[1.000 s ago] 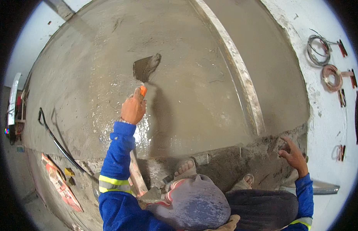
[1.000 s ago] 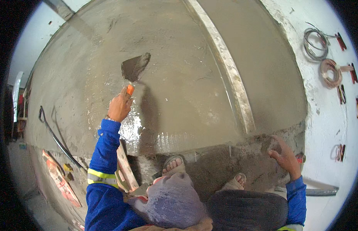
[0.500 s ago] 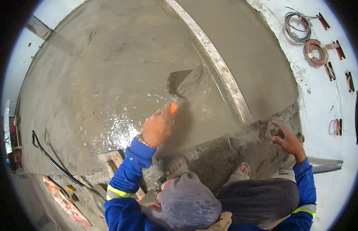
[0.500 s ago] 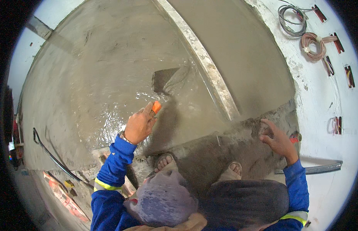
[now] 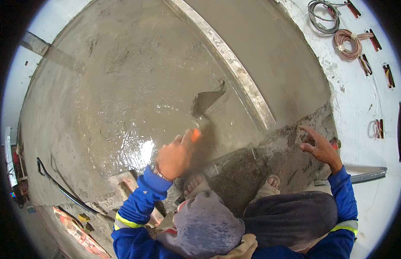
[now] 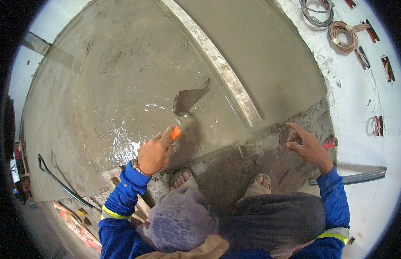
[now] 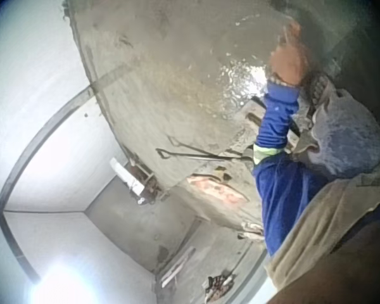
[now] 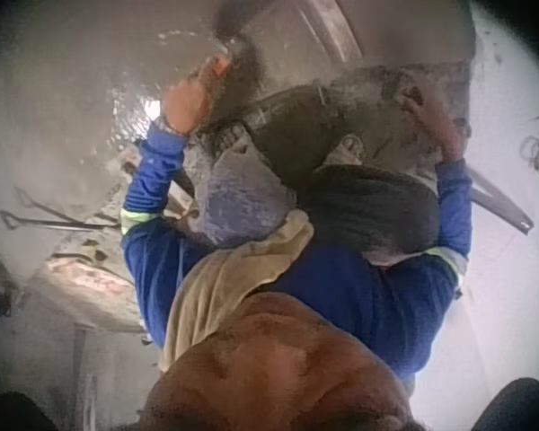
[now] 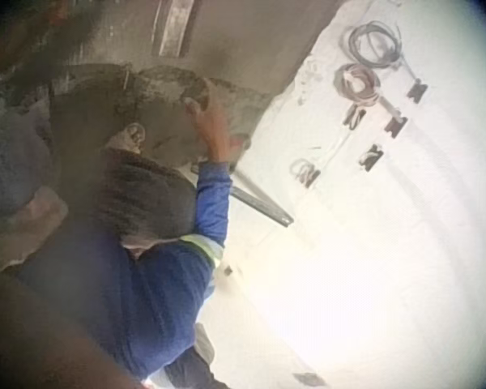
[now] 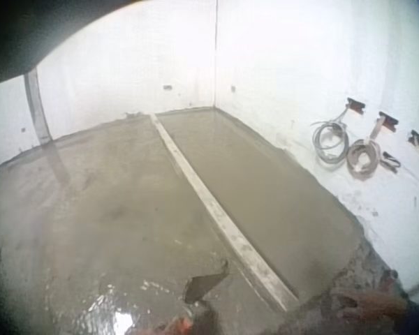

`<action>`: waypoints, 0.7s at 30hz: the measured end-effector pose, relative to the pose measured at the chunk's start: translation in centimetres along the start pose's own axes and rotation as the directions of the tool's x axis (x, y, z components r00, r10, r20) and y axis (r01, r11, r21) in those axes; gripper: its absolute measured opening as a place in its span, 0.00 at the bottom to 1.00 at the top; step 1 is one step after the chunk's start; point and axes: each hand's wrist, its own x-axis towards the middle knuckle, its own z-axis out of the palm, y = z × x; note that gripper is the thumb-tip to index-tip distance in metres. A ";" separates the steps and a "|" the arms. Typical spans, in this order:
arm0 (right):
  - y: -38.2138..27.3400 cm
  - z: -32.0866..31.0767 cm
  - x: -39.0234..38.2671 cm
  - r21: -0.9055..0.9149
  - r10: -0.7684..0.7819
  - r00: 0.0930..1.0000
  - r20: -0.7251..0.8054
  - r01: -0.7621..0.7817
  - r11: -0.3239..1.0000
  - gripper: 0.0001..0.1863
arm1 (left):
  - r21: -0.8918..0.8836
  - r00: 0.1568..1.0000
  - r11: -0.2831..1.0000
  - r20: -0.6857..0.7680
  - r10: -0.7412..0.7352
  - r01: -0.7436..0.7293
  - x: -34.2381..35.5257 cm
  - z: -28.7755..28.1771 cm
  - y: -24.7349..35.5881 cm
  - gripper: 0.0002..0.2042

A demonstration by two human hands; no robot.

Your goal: The person smooths wet concrete on a floor using a trowel and a long straight edge. They repeatedly level the surface and refine the finish across the area.

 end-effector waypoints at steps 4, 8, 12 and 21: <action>-0.4 0.2 0.0 0.084 0.021 1.000 -0.022 -0.019 0.996 0.34 | -0.029 0.991 1.000 -0.137 0.007 -0.011 -0.4 0.5 -0.4 0.31; -1.5 -0.2 -0.1 0.069 0.073 0.997 0.007 -0.073 0.995 0.34 | -0.004 0.991 1.000 -0.137 0.008 -0.008 0.0 -0.1 -0.4 0.31; -1.0 -0.1 -0.2 0.086 0.085 0.996 0.007 -0.086 0.993 0.35 | 0.039 0.987 0.998 -0.156 -0.036 0.042 0.8 -0.7 -0.1 0.30; -0.7 0.2 -0.8 0.019 -0.028 0.997 -0.071 0.029 0.999 0.33 | -0.056 0.988 0.998 -0.154 -0.006 -0.003 -0.9 -0.3 0.5 0.30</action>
